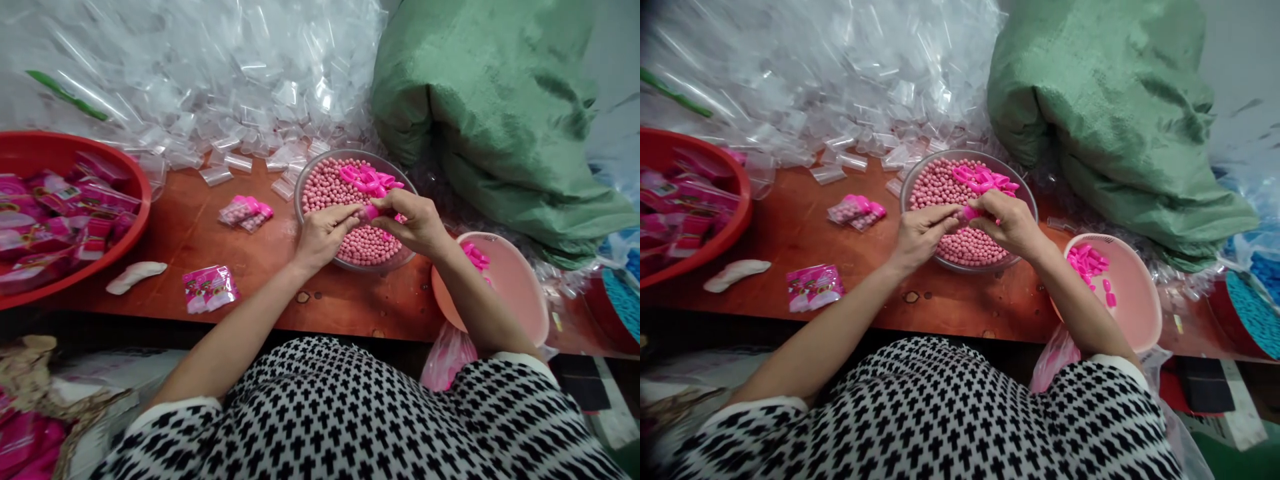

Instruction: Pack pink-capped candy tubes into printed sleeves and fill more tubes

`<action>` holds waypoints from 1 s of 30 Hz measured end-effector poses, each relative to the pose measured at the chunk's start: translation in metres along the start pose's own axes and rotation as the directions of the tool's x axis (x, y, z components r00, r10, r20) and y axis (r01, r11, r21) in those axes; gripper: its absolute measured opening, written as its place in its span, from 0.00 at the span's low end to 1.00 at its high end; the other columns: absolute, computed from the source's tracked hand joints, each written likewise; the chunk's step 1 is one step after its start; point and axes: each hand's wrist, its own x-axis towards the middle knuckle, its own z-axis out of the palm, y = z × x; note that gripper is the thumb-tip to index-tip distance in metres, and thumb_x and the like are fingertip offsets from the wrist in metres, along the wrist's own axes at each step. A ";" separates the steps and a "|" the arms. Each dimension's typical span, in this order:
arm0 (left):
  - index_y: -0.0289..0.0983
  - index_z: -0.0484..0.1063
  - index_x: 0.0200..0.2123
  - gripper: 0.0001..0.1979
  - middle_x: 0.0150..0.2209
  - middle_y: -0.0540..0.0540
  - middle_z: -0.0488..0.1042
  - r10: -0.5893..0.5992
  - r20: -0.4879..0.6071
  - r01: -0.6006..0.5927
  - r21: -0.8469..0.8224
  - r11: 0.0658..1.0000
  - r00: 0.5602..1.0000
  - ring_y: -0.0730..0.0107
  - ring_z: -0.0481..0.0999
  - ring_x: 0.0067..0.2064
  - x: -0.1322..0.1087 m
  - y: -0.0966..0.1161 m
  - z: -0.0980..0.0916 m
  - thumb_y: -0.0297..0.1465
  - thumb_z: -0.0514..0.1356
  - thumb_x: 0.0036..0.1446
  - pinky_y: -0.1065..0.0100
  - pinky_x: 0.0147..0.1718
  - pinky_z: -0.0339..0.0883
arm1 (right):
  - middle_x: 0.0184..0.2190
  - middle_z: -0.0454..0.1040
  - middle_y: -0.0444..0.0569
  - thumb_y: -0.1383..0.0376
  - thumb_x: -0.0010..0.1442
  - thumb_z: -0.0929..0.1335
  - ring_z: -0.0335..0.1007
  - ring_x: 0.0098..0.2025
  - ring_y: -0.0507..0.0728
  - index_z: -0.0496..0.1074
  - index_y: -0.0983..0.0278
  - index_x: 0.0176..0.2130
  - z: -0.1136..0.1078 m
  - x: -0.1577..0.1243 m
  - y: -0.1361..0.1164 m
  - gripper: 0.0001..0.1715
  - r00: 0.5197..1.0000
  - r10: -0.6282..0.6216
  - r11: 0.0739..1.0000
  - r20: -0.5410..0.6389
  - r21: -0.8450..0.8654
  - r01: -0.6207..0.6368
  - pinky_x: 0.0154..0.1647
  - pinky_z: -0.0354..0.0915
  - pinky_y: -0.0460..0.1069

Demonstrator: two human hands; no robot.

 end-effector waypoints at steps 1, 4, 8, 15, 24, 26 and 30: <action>0.43 0.83 0.46 0.10 0.47 0.47 0.84 0.009 0.004 -0.009 0.009 1.000 1.000 0.62 0.84 0.47 -0.001 0.001 0.000 0.33 0.65 0.62 0.60 0.52 0.77 | 0.30 0.72 0.46 0.51 0.61 0.73 0.66 0.33 0.57 0.76 0.58 0.35 0.000 -0.001 -0.001 0.13 1.000 -0.025 0.999 0.016 -0.033 0.026 0.41 0.66 0.53; 0.42 0.84 0.45 0.10 0.46 0.47 0.84 0.042 0.028 -0.044 0.042 0.998 0.999 0.63 0.84 0.46 -0.002 0.001 0.001 0.31 0.65 0.62 0.61 0.50 0.78 | 0.31 0.72 0.48 0.54 0.66 0.69 0.65 0.33 0.57 0.74 0.59 0.36 0.000 -0.006 -0.001 0.12 0.991 -0.111 0.980 0.073 -0.157 0.122 0.38 0.64 0.52; 0.42 0.84 0.44 0.10 0.45 0.47 0.84 0.090 0.030 -0.092 0.086 0.992 0.996 0.63 0.85 0.45 -0.003 -0.001 0.000 0.29 0.64 0.62 0.61 0.49 0.79 | 0.32 0.73 0.50 0.58 0.69 0.66 0.67 0.34 0.57 0.72 0.61 0.38 0.004 -0.005 0.005 0.10 0.968 -0.217 0.928 0.124 -0.283 0.244 0.36 0.63 0.51; 0.39 0.84 0.46 0.13 0.48 0.44 0.84 -0.127 -0.003 0.125 -0.136 0.983 0.992 0.59 0.83 0.49 0.005 -0.001 -0.002 0.34 0.66 0.59 0.58 0.52 0.78 | 0.39 0.81 0.49 0.52 0.63 0.74 0.78 0.41 0.57 0.78 0.60 0.46 0.006 0.003 0.016 0.17 0.978 -0.197 0.980 -0.074 -0.021 0.196 0.46 0.73 0.52; 0.39 0.83 0.46 0.22 0.47 0.43 0.84 -0.299 -0.027 0.249 -0.484 0.839 0.954 0.56 0.83 0.49 0.013 -0.003 -0.003 0.44 0.73 0.51 0.55 0.50 0.79 | 0.32 0.79 0.44 0.47 0.43 0.82 0.75 0.31 0.53 0.77 0.58 0.40 0.022 -0.015 0.034 0.29 0.938 0.343 0.625 -0.055 0.759 -0.184 0.39 0.76 0.51; 0.38 0.84 0.44 0.19 0.48 0.43 0.84 -0.231 -0.040 0.193 -0.425 0.884 0.972 0.55 0.82 0.52 0.011 -0.002 -0.002 0.42 0.72 0.52 0.54 0.56 0.75 | 0.29 0.76 0.42 0.44 0.43 0.81 0.75 0.31 0.53 0.76 0.59 0.37 0.025 -0.010 0.035 0.29 0.927 0.370 0.575 -0.063 0.799 -0.175 0.37 0.76 0.50; 0.39 0.84 0.45 0.14 0.49 0.43 0.83 -0.108 0.000 0.104 -0.270 0.957 0.994 0.56 0.81 0.53 0.008 0.000 -0.002 0.37 0.69 0.57 0.54 0.59 0.72 | 0.36 0.79 0.47 0.35 0.50 0.74 0.78 0.44 0.58 0.75 0.58 0.39 0.024 0.001 0.027 0.33 0.930 0.343 0.523 0.130 0.796 -0.304 0.41 0.78 0.52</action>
